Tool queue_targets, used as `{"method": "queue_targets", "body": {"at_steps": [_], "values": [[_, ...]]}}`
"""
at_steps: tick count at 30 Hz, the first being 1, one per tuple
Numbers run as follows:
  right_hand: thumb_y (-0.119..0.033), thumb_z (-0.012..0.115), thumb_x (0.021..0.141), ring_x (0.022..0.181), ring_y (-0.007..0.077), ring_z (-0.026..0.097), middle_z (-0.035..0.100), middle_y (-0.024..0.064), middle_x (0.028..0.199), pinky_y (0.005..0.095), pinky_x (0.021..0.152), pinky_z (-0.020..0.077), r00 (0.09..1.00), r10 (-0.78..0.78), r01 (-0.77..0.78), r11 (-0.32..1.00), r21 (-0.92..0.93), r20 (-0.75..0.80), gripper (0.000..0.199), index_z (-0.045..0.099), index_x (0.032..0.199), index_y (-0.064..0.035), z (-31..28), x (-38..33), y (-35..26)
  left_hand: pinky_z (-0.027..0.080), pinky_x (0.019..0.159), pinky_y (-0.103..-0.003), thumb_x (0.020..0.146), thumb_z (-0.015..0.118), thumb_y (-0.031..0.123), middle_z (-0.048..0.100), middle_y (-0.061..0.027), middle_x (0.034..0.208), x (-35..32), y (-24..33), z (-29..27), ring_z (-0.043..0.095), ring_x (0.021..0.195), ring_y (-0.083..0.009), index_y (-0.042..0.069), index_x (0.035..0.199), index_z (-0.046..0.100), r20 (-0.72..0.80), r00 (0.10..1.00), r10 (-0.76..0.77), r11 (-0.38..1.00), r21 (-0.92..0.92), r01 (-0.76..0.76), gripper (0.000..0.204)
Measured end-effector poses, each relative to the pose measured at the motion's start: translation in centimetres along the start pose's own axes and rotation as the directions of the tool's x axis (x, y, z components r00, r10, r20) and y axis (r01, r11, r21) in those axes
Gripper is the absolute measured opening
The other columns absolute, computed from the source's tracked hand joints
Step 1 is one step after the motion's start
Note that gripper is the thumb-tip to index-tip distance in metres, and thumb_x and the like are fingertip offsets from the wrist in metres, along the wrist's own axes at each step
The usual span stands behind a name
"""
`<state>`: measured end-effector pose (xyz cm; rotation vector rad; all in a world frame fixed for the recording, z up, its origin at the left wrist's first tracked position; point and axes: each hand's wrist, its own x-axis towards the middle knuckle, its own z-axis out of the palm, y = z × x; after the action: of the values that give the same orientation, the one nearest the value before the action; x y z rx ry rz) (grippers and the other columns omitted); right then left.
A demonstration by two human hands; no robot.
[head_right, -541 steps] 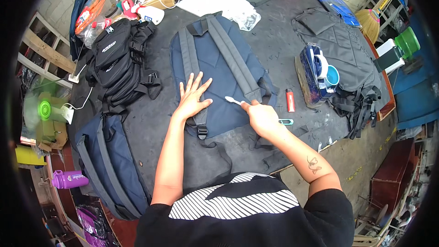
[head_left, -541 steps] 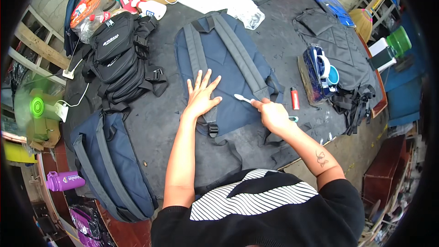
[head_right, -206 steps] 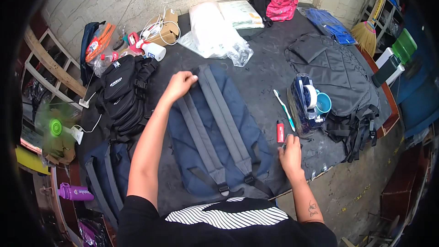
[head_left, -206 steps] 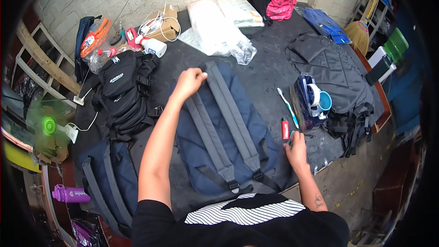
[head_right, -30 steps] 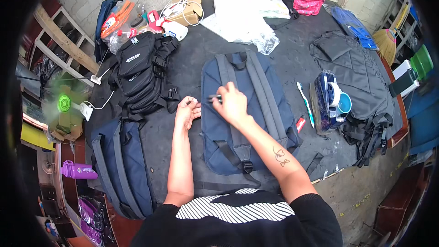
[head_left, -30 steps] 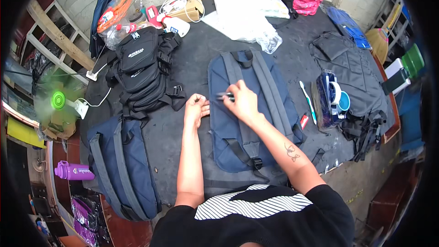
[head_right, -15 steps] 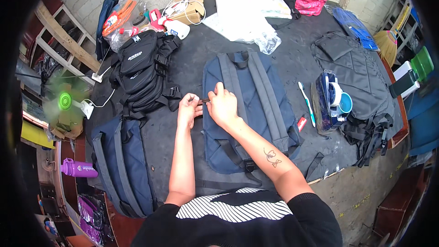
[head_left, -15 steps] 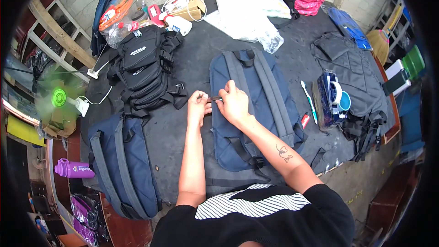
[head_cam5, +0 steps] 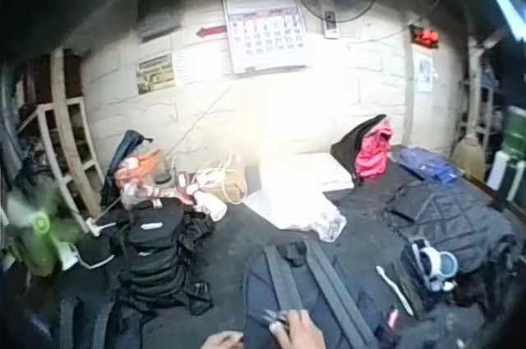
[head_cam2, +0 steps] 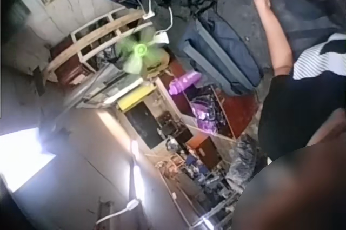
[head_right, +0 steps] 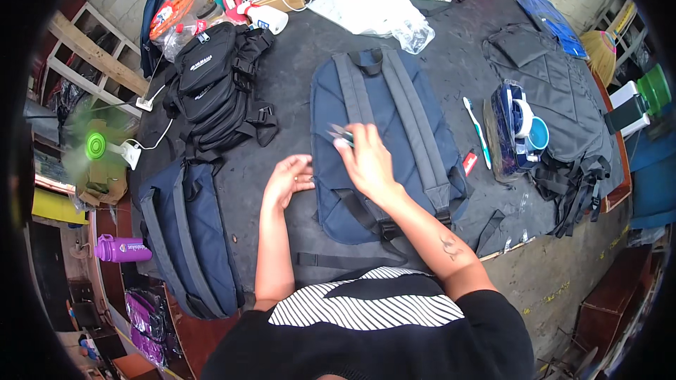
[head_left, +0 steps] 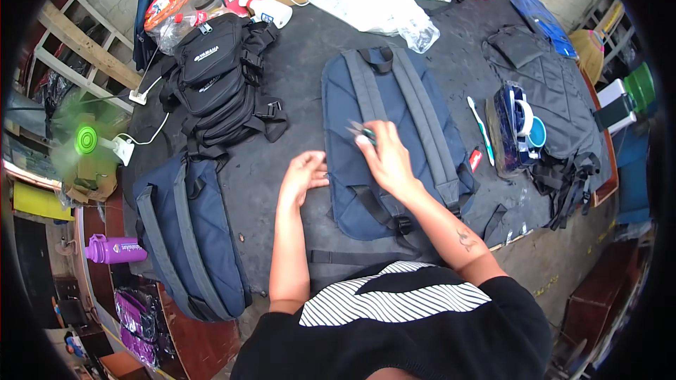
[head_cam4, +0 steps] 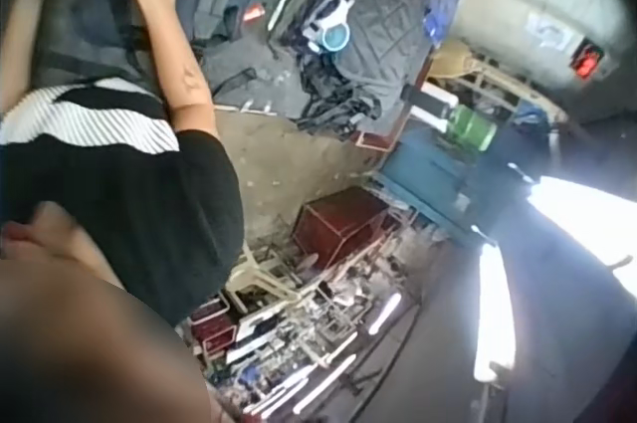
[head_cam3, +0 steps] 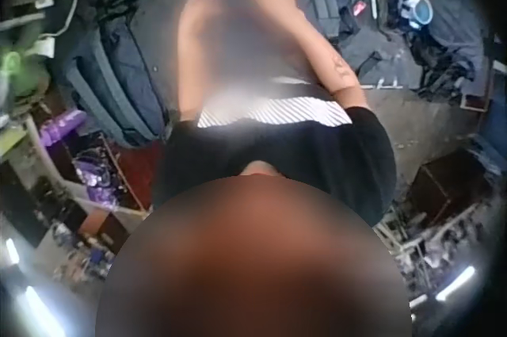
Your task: Trimming loose threads with scissors and burning them with a lighter while inspecting backpacks on a workbench.
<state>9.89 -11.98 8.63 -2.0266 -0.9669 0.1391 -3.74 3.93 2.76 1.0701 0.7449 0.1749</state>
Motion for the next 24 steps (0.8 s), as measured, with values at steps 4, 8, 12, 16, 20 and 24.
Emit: {"method": "queue_targets", "body": {"at_steps": [4, 8, 12, 16, 20, 24], "values": [[-0.02, 0.061, 0.085, 0.095, 0.0365, 0.055, 0.042, 0.0186, 0.114, 0.0409, 0.084, 0.0457, 0.992, 0.083, -0.09, 0.994, -0.067, -0.091, 0.045, 0.041, 0.122, -0.0036, -1.9, -6.0, 2.7, 0.051, 0.061, -0.024, 0.082, 0.07, 0.017, 0.061, -0.0026, 0.077, -3.0, -1.7, 0.7, 0.058, 0.064, -0.0097, -0.001, 0.112, 0.055, 0.024, 0.999, 0.025, 0.982, 0.187, -0.03, 0.038], [-0.02, 0.064, 0.081, 0.095, 0.0354, 0.055, 0.046, 0.0178, 0.108, 0.0399, 0.082, 0.0454, 0.99, -0.018, 0.0, 0.991, -0.132, -0.139, 0.045, 0.045, 0.118, -0.0009, -1.1, -7.3, 5.2, 0.045, 0.051, -0.021, 0.077, 0.073, 0.009, 0.06, -0.0002, 0.069, -2.9, -2.5, 2.1, 0.055, 0.056, -0.0074, -0.001, 0.094, 0.061, -0.085, 0.976, 0.199, 0.948, 0.268, -0.17, 0.023], [-0.024, 0.065, 0.079, 0.092, 0.0304, 0.058, 0.055, 0.0154, 0.099, 0.0369, 0.079, 0.0462, 0.978, -0.2, 0.196, 0.979, -0.062, -0.053, 0.042, 0.051, 0.112, -0.0023, -2.4, -2.8, 7.5, 0.051, 0.053, -0.024, 0.083, 0.068, 0.013, 0.061, -0.0036, 0.068, -1.8, -1.6, 3.1, 0.058, 0.056, -0.0108, 0.0, 0.082, 0.062, -0.096, 0.97, 0.225, 0.969, 0.129, -0.212, 0.014], [-0.026, 0.063, 0.081, 0.092, 0.0272, 0.059, 0.057, 0.015, 0.098, 0.0346, 0.08, 0.0462, 0.973, -0.225, 0.226, 0.974, -0.012, 0.053, 0.041, 0.052, 0.112, -0.0027, -4.1, 3.2, 11.4, 0.056, 0.059, -0.027, 0.083, 0.067, 0.01, 0.064, -0.0086, 0.071, -0.5, -2.3, 4.8, 0.065, 0.062, -0.0166, -0.002, 0.084, 0.062, -0.072, 0.973, 0.218, 0.975, 0.055, -0.215, 0.013], [-0.022, 0.05, 0.093, 0.077, 0.0207, 0.057, 0.056, 0.0105, 0.086, 0.0318, 0.071, 0.0459, 0.934, -0.001, 0.065, 0.983, 0.17, -0.356, 0.027, 0.05, 0.108, -0.0003, -2.6, 4.8, 10.1, 0.057, 0.062, -0.03, 0.083, 0.066, 0.007, 0.064, -0.011, 0.077, -0.1, -3.5, 6.8, 0.067, 0.068, -0.0196, -0.004, 0.09, 0.06, -0.147, 0.957, 0.252, 0.96, -0.089, -0.266, 0.014], [-0.029, 0.048, 0.096, 0.051, 0.0096, 0.044, 0.051, 0.0026, 0.072, 0.0248, 0.045, 0.0373, 0.855, 0.308, -0.498, 0.26, 0.827, 0.417, 0.027, 0.053, 0.101, -0.0034, -4.0, -0.9, 2.3, 0.057, 0.063, -0.031, 0.086, 0.064, 0.012, 0.063, -0.0113, 0.077, 0.2, -4.0, 6.6, 0.066, 0.068, -0.0198, -0.003, 0.089, 0.059, -0.147, 0.957, 0.251, 0.947, -0.168, -0.274, 0.017]]}}
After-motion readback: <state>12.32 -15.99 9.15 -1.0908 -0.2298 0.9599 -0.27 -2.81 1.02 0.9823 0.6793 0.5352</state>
